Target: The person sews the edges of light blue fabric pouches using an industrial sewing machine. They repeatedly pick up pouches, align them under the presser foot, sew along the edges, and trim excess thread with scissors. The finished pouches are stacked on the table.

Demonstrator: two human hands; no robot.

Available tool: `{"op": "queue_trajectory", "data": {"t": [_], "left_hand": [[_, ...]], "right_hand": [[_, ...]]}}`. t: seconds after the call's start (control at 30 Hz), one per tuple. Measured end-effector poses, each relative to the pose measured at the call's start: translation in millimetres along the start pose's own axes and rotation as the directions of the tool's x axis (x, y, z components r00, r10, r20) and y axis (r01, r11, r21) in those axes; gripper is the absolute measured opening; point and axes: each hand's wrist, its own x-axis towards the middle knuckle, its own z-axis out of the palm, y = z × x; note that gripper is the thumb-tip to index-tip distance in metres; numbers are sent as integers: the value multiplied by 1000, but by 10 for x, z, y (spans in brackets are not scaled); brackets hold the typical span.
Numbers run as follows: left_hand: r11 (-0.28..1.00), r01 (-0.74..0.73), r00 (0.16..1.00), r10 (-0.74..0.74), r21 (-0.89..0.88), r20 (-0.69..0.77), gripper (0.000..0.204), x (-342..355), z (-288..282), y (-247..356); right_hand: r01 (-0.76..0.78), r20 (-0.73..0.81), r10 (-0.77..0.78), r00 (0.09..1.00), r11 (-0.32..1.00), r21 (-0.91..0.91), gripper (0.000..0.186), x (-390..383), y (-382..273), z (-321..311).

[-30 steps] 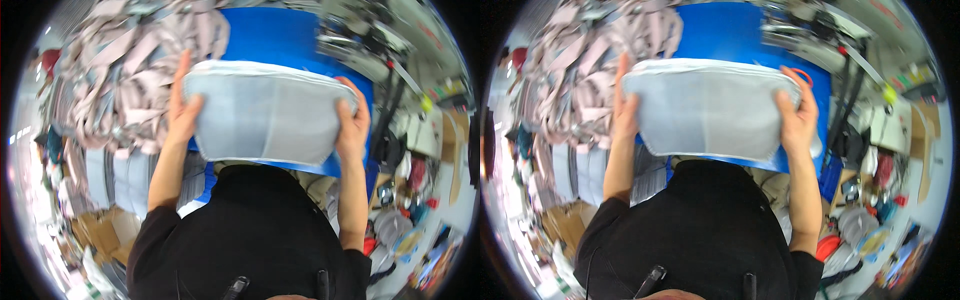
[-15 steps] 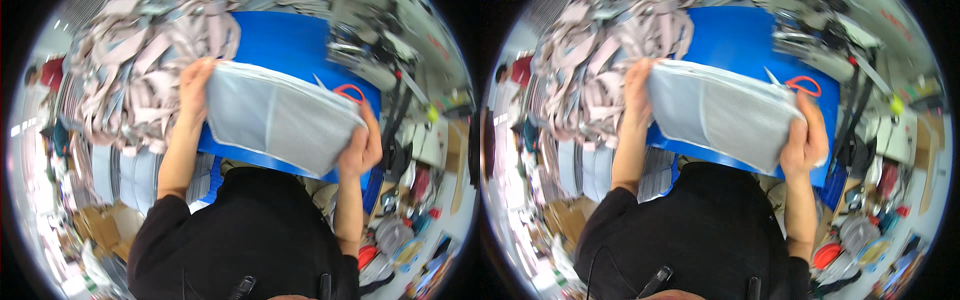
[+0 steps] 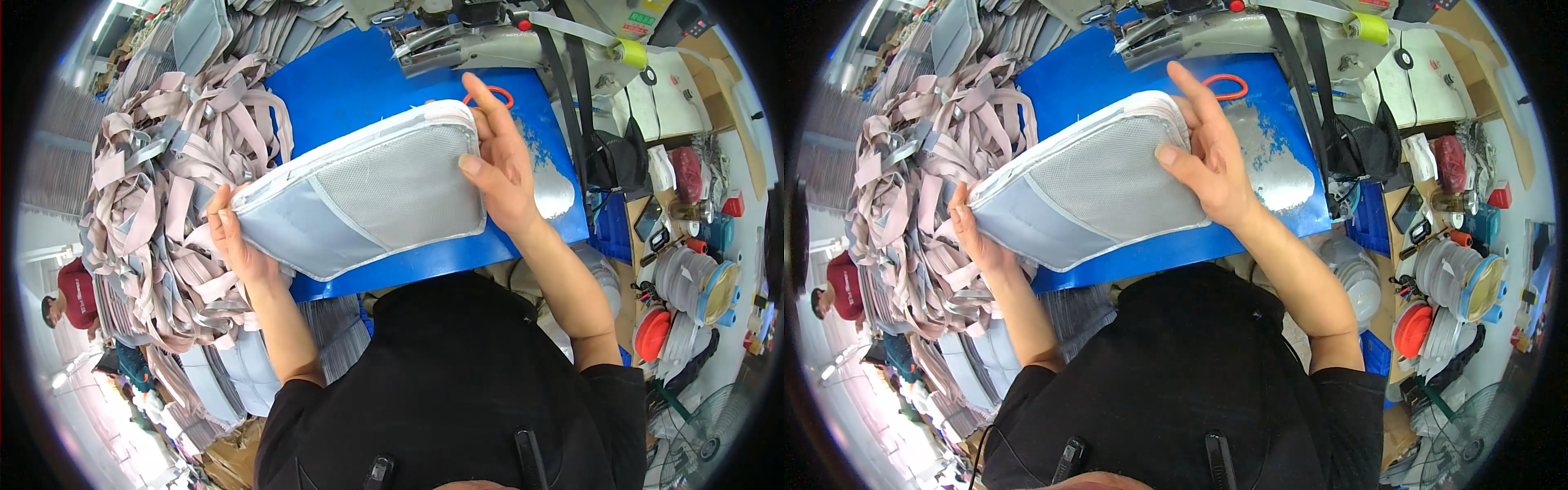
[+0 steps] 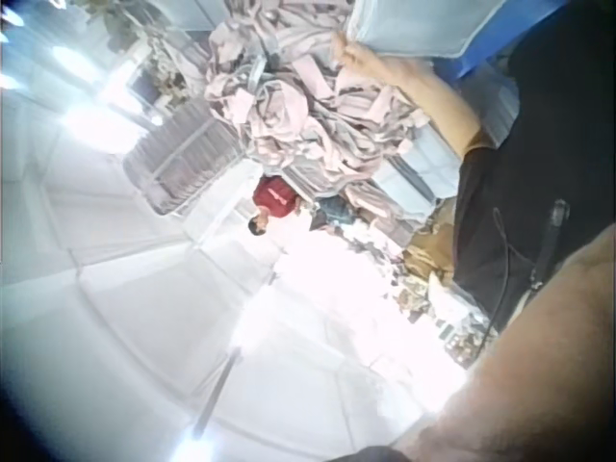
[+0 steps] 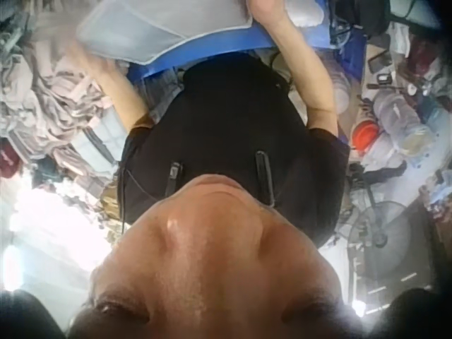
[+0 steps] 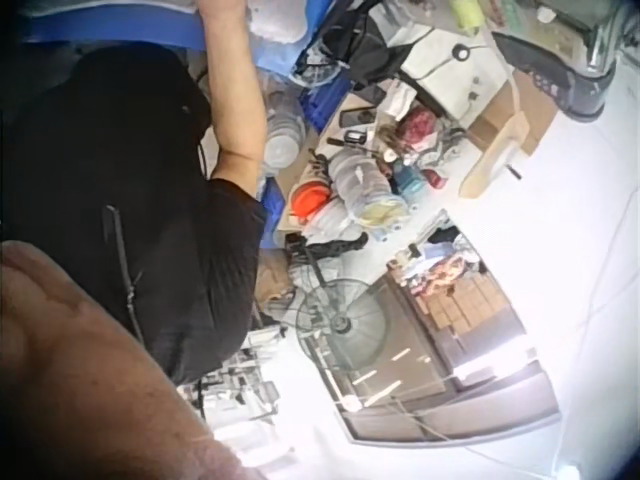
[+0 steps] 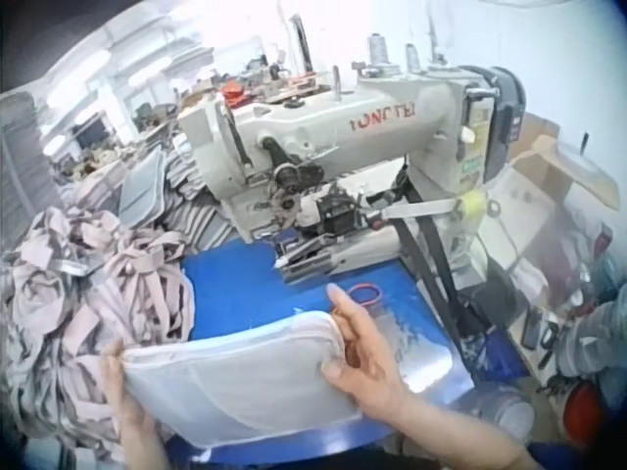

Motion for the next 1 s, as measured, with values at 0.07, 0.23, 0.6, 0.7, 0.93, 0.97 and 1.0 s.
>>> {"op": "queue_trajectory", "data": {"t": [0.07, 0.23, 0.6, 0.7, 0.93, 0.97, 1.0], "left_hand": [[980, 191, 979, -186, 61, -80, 26, 30, -134, -39], [832, 535, 835, -547, -145, -55, 22, 8, -370, -102], [580, 726, 657, -744, -369, 123, 51, -689, -3, -52], [824, 462, 880, -472, -327, 56, 64, -694, -183, -106], [942, 82, 997, -78, 326, -24, 71, -425, 15, -42], [905, -42, 999, 31, 423, 31, 76, -364, 39, -33], [865, -119, 989, 62, 488, 132, 75, -289, 60, 20]], "right_hand": [[-44, 26, 46, 999, 994, -102, 92, -46, -18, 11], [-11, 146, 25, 989, 995, -96, 89, -309, 41, -159], [30, -177, -187, 966, 765, -643, 72, -135, -109, -43], [-129, -287, -9, 958, 880, -456, 51, -30, 74, -120], [109, -50, -164, 985, 822, -558, 59, 79, 1, -17], [100, -59, -138, 989, 899, -426, 67, 77, 15, -29], [-18, -134, -23, 991, 955, -297, 61, 40, 32, -60]]}}
